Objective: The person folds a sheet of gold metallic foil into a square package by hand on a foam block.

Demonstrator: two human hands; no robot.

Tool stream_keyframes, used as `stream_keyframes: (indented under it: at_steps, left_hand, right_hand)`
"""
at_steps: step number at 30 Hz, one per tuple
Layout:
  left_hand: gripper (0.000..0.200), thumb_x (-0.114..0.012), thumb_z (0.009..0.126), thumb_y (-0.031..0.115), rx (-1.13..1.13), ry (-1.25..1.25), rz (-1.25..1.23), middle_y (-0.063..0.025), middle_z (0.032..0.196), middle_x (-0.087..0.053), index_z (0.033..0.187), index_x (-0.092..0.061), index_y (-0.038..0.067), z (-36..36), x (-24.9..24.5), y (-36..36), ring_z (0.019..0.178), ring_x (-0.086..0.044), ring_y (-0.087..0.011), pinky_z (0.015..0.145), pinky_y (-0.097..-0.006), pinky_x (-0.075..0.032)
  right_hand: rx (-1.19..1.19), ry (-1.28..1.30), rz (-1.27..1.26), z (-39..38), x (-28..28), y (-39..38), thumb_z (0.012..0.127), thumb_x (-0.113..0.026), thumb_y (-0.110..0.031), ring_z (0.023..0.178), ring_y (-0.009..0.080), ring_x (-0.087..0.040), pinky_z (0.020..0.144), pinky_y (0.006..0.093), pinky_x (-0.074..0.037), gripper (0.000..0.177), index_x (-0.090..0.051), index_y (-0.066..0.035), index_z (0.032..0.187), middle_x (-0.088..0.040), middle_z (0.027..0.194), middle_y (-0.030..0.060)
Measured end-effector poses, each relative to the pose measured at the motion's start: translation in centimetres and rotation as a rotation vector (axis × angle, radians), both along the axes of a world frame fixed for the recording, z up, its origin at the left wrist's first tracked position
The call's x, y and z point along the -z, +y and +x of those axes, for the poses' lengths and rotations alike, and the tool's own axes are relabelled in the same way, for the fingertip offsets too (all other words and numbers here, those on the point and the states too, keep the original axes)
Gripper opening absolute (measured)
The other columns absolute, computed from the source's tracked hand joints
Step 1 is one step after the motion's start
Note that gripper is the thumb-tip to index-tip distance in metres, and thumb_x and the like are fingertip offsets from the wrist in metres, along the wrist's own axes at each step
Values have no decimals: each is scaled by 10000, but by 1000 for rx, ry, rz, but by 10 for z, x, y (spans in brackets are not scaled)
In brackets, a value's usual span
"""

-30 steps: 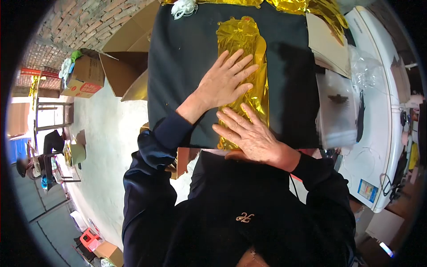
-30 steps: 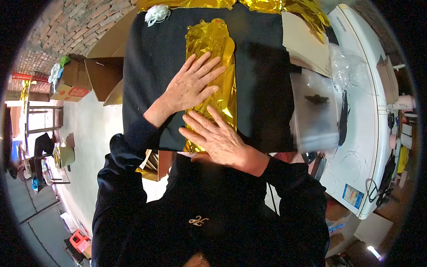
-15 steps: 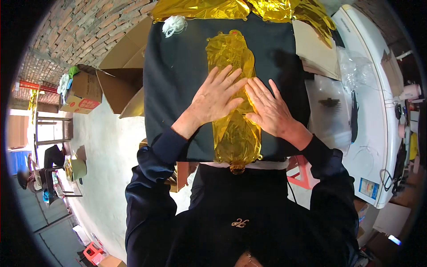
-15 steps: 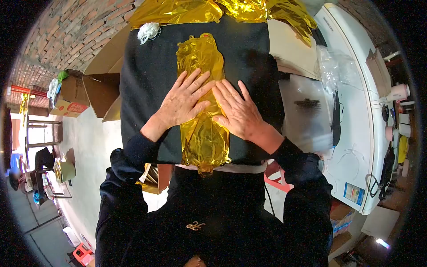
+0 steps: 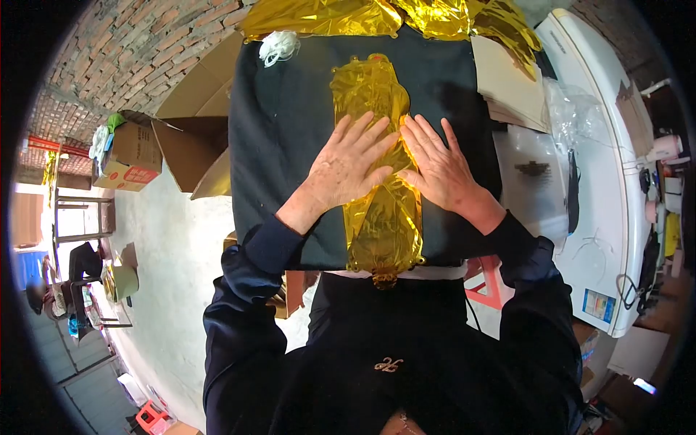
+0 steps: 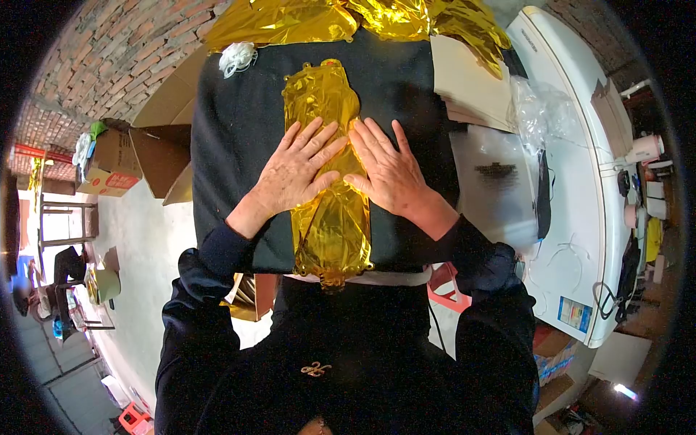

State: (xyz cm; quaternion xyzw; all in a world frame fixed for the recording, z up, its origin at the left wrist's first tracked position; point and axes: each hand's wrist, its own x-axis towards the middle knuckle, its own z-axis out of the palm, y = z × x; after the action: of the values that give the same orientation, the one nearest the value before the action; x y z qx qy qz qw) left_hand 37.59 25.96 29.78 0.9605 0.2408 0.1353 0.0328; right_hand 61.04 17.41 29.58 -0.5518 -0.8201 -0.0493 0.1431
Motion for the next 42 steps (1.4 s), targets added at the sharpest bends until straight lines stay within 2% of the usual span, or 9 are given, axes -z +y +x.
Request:
stream_keyframes:
  at_steps: [6,12,18,19,22,26,27,33,42]
  left_hand:
    - [605,-476,1053,480,16,-31,-2,-106,1650,-378,1561,-456,152,-1,3,1,1553,-280,-329,1275,-526,-175]
    - [594,-511,1028,484,32,-79,67,-131,1586,-457,1482,-527,102,-2,7,4,1504,-354,-353,1244,-538,-243]
    - [598,-454,1063,485,17,-33,43,-100,1646,-387,1559,-455,150,-2,8,3,1543,-298,-333,1269,-527,-190]
    - [605,-444,1066,488,8,-17,50,-95,1651,-379,1582,-424,173,-1,8,3,1548,-290,-327,1272,-526,-184]
    - [608,-440,1067,491,2,-14,63,-91,1656,-373,1592,-411,186,0,8,2,1551,-286,-322,1273,-524,-182]
    - [604,-429,1073,486,5,6,68,-85,1660,-367,1600,-398,194,-1,7,0,1554,-282,-313,1275,-522,-179]
    - [604,-431,1073,485,7,7,66,-85,1661,-366,1600,-398,194,-1,7,-1,1554,-282,-313,1275,-521,-180]
    - [610,-427,1072,488,13,9,86,-84,1662,-366,1603,-394,190,-1,9,0,1552,-284,-315,1274,-516,-183]
    - [600,-391,1089,460,22,-33,55,-95,1656,-372,1617,-358,178,-2,9,1,1549,-286,-324,1272,-516,-180]
  right_hand:
    - [-31,13,42,-3,-21,7,945,-688,-369,1517,293,-355,1262,550,-150,703,-491,18,1498,-482,1569,150]
    - [-142,37,-91,-11,-25,-10,935,-696,-358,1524,293,-349,1267,522,-157,749,-434,-7,1543,-439,1599,161]
    - [-193,70,-135,-10,-39,-38,923,-700,-426,1550,296,-296,1283,500,-144,842,-361,-31,1584,-363,1639,161]
    - [-256,169,-160,-7,-38,-48,900,-713,-484,1557,299,-276,1287,501,-145,911,-324,-51,1601,-348,1640,160]
    - [-354,216,-331,-2,-41,-84,875,-723,-531,1548,316,-292,1285,504,-158,950,-321,-70,1602,-358,1629,163]
    - [-343,149,-281,-7,-33,-116,808,-778,-494,1530,302,-334,1277,503,-209,957,-384,-72,1572,-373,1623,143]
    - [-313,148,-257,-11,-32,-117,801,-788,-396,1523,288,-351,1271,500,-232,877,-450,-56,1535,-403,1615,131]
    - [-301,172,-164,-34,-20,-107,880,-679,-166,1459,316,-457,1242,501,-291,584,-576,-26,1438,-530,1531,157]
    - [-290,215,-53,-40,-16,-99,969,-555,-126,1374,299,-555,1201,470,-372,376,-680,-26,1309,-638,1408,149]
